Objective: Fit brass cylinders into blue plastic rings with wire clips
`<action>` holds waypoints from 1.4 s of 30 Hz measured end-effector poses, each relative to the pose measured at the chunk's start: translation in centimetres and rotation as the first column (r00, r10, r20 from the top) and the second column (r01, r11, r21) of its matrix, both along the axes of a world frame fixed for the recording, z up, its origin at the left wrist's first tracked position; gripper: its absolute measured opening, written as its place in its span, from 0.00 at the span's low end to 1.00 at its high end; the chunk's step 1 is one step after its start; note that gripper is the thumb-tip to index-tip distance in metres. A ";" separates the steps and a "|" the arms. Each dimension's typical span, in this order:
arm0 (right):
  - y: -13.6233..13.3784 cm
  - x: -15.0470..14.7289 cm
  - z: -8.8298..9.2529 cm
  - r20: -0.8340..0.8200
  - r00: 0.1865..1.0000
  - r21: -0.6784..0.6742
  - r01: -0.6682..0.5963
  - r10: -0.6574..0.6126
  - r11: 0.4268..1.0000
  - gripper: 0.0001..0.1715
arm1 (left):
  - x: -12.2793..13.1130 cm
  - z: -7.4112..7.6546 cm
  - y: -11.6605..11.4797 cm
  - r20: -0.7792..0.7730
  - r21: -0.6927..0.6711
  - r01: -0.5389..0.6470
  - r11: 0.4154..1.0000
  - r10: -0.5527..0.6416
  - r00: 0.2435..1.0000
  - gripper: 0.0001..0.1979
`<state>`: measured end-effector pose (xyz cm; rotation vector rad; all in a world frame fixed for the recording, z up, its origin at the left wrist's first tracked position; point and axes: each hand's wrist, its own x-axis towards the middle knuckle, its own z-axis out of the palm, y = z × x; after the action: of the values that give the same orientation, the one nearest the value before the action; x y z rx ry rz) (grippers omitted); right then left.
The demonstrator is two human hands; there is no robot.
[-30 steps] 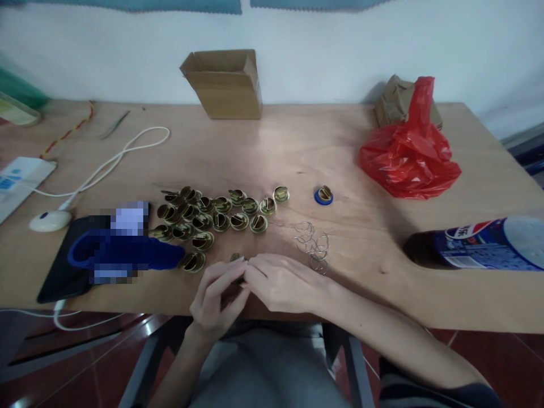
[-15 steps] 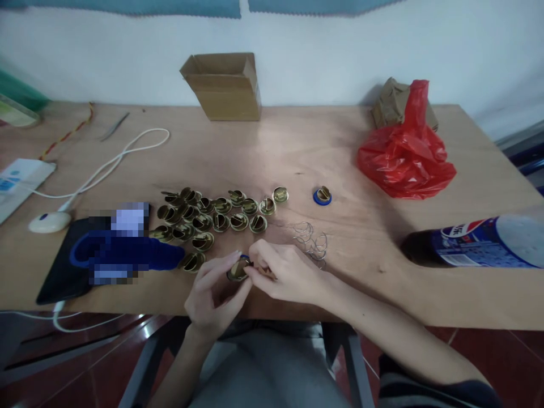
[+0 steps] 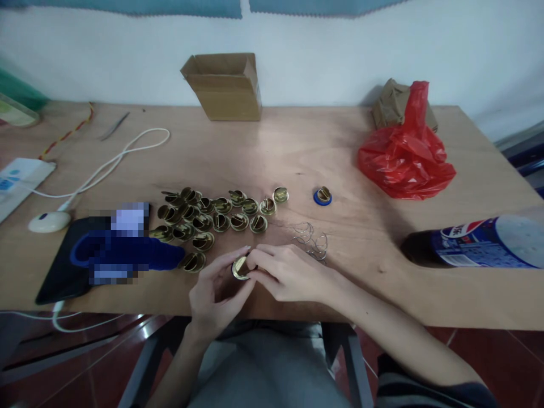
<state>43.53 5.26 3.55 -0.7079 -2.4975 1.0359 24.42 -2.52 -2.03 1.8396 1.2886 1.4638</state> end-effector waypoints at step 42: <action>0.4 -0.6 -0.3 -0.134 0.884 -0.342 0.384 -0.449 0.858 0.07 | -0.2 2.0 1.2 -0.099 -0.099 -0.128 0.987 0.118 0.988 0.20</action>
<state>42.91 5.70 3.21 -1.1126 -1.8984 1.2603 24.19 -1.29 -0.03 1.8061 1.5187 1.3575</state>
